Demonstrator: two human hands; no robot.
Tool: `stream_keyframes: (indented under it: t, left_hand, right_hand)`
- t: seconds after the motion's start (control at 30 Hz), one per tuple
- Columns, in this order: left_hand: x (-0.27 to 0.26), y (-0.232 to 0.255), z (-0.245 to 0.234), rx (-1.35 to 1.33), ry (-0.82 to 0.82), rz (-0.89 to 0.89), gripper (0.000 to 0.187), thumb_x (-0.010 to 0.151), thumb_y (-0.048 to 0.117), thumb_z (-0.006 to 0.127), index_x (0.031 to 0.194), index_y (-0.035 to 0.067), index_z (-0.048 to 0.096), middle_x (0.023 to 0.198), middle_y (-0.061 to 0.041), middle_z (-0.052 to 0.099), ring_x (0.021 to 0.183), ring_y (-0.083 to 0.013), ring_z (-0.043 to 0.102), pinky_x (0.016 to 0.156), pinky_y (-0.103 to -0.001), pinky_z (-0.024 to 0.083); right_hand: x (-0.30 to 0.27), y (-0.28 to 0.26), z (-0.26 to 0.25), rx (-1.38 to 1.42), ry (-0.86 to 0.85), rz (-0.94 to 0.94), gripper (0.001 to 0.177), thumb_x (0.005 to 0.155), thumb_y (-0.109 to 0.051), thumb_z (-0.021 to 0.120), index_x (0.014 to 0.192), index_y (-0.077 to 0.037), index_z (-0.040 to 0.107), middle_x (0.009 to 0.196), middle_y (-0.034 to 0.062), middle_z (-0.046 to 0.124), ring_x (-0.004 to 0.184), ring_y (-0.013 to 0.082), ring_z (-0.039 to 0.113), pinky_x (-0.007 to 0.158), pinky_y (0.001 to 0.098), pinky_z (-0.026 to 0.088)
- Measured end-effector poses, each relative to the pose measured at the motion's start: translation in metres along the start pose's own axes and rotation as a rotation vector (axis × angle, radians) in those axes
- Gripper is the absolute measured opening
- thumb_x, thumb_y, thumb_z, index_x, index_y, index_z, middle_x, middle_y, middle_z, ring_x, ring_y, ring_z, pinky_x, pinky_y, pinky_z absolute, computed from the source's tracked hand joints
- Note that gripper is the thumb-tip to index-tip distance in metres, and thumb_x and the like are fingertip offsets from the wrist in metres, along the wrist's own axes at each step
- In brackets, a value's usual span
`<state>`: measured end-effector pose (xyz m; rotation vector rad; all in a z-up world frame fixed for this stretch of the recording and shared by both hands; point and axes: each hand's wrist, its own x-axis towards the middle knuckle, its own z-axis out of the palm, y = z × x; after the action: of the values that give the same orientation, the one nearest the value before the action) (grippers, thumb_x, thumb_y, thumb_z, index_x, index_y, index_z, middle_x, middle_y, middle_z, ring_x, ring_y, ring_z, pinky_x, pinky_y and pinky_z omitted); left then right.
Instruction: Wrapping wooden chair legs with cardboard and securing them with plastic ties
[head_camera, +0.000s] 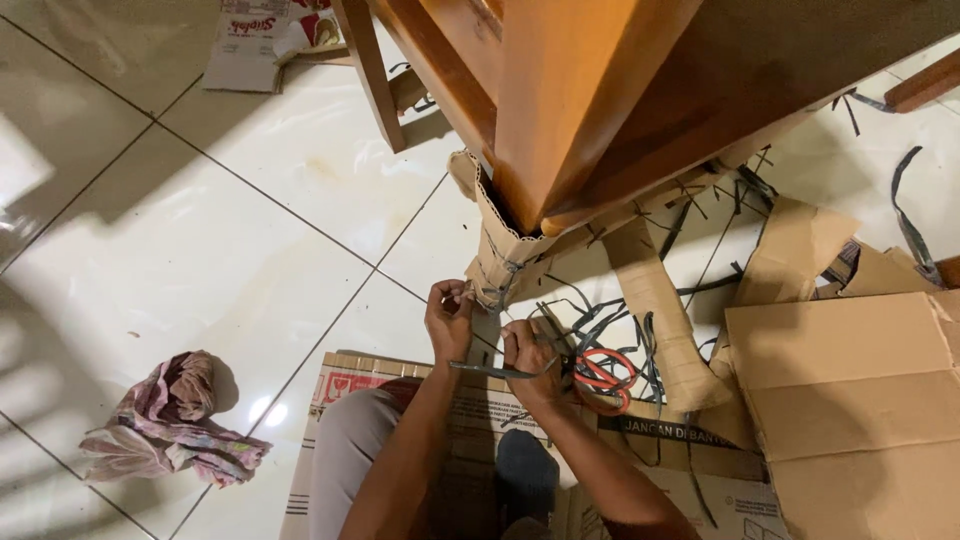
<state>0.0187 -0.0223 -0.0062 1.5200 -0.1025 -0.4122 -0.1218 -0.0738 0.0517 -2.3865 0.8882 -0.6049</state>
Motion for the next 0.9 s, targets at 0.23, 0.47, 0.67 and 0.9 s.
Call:
stream_keyframes:
  t: [0.23, 0.47, 0.67, 0.9]
  left_hand:
    - [-0.031, -0.002, 0.0, -0.131, 0.016, -0.182, 0.028, 0.094, 0.026, 0.074, 0.108, 0.002, 0.068, 0.085, -0.009, 0.063, 0.082, -0.0186, 0.062, 0.073, -0.035, 0.055]
    - [-0.014, -0.021, 0.003, -0.097, 0.019, -0.202, 0.017, 0.092, 0.019, 0.074, 0.099, 0.003, 0.074, 0.076, -0.01, 0.065, 0.074, -0.0165, 0.062, 0.066, -0.033, 0.055]
    - [-0.015, 0.011, 0.002, 0.059, -0.008, -0.219, 0.019, 0.094, 0.024, 0.07, 0.097, 0.006, 0.074, 0.073, -0.011, 0.07, 0.069, -0.0172, 0.066, 0.065, -0.034, 0.056]
    - [-0.006, -0.004, 0.006, 0.21, -0.041, -0.141, 0.021, 0.098, 0.022, 0.063, 0.096, 0.002, 0.071, 0.073, -0.018, 0.069, 0.069, -0.026, 0.065, 0.068, -0.041, 0.052]
  right_hand:
    - [-0.014, 0.005, 0.014, -0.024, -0.024, 0.119, 0.008, 0.102, -0.034, 0.056, 0.099, -0.026, 0.059, 0.081, 0.009, 0.067, 0.07, 0.0411, 0.071, 0.062, 0.0532, 0.057]
    - [-0.019, 0.009, 0.012, 0.059, -0.18, 0.224, 0.016, 0.103, -0.031, 0.052, 0.098, -0.02, 0.062, 0.075, 0.019, 0.068, 0.078, 0.0478, 0.071, 0.067, 0.0563, 0.054]
    - [-0.015, -0.017, -0.009, 0.16, -0.337, 0.324, 0.013, 0.098, -0.031, 0.05, 0.102, -0.024, 0.059, 0.072, 0.0172, 0.072, 0.084, 0.045, 0.074, 0.073, 0.0518, 0.054]
    - [-0.039, -0.022, 0.004, 0.135, 0.16, -0.141, 0.014, 0.088, -0.011, 0.058, 0.09, -0.005, 0.071, 0.055, 0.0114, 0.065, 0.068, 0.025, 0.073, 0.062, 0.0265, 0.055]
